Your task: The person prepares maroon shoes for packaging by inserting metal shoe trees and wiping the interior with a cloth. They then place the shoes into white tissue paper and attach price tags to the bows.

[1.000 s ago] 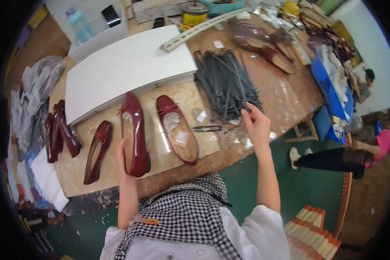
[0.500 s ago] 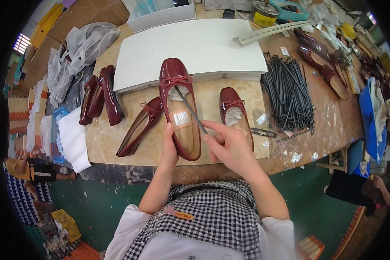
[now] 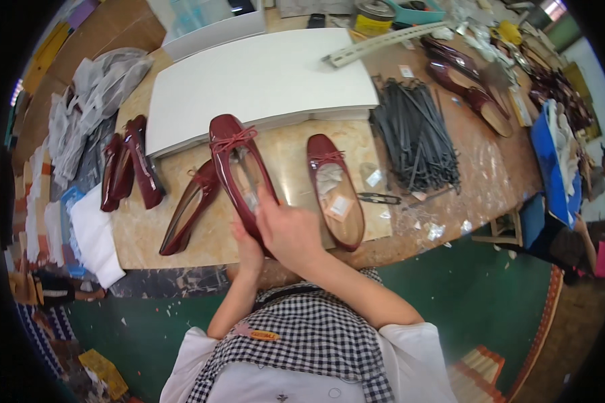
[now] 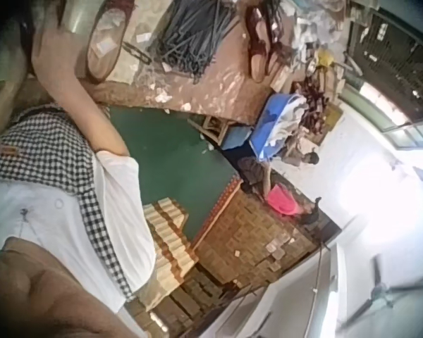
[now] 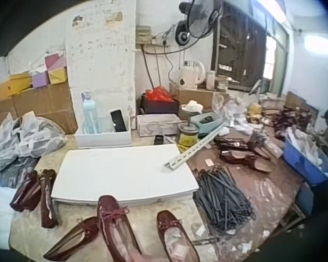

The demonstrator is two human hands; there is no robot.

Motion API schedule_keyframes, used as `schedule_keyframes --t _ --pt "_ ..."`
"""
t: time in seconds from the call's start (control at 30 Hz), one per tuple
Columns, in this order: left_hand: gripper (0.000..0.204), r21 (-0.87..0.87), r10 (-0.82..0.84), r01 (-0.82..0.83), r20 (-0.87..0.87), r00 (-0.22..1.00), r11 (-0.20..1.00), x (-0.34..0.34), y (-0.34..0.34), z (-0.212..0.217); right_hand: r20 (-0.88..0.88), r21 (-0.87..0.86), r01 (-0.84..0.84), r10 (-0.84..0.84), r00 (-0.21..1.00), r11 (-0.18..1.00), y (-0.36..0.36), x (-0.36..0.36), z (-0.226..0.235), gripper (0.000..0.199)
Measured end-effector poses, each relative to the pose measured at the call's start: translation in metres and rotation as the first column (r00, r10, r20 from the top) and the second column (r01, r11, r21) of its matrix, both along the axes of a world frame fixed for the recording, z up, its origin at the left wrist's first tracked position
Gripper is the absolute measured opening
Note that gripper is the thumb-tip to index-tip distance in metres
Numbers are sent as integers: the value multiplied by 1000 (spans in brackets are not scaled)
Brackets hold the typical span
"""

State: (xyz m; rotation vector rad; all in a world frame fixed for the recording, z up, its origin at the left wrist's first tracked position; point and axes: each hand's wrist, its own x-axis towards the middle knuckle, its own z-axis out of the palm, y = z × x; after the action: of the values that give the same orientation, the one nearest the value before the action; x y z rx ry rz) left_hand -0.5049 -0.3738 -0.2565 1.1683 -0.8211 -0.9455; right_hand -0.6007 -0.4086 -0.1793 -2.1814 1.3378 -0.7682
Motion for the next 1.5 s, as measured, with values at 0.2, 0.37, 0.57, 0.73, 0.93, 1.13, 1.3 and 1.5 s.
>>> schedule_keyframes --t 0.2,0.37,0.57,0.73,0.93,1.13,1.3,1.5 --pt "45 339 -160 274 -329 931 900 56 10 -1 331 199 -227 153 931 953 -9 -57 10 28" --pt "60 208 -121 -122 857 500 971 38 -8 72 -419 -310 609 -680 602 730 -85 -211 -11 28" --pt "64 378 -502 332 602 621 864 -45 -52 10 -447 -320 536 -623 641 781 -118 -231 -29 27" --pt "54 194 -342 462 -447 827 865 -31 -24 2 177 227 611 -649 740 758 -89 -211 15 19" --pt "61 244 -204 424 -607 768 872 4 -25 21 175 383 84 -161 971 920 -20 -95 39 33" --pt "57 139 -205 244 -249 947 960 25 -21 13 291 493 -115 -39 956 863 -14 -51 45 30" --pt "60 21 -221 226 -145 964 974 16 -16 22 234 249 18 -78 969 968 -15 -34 49 26" --pt "65 -51 -195 188 -270 943 981 -12 -4 20 131 -173 110 -87 988 979 -11 -9 17 26"
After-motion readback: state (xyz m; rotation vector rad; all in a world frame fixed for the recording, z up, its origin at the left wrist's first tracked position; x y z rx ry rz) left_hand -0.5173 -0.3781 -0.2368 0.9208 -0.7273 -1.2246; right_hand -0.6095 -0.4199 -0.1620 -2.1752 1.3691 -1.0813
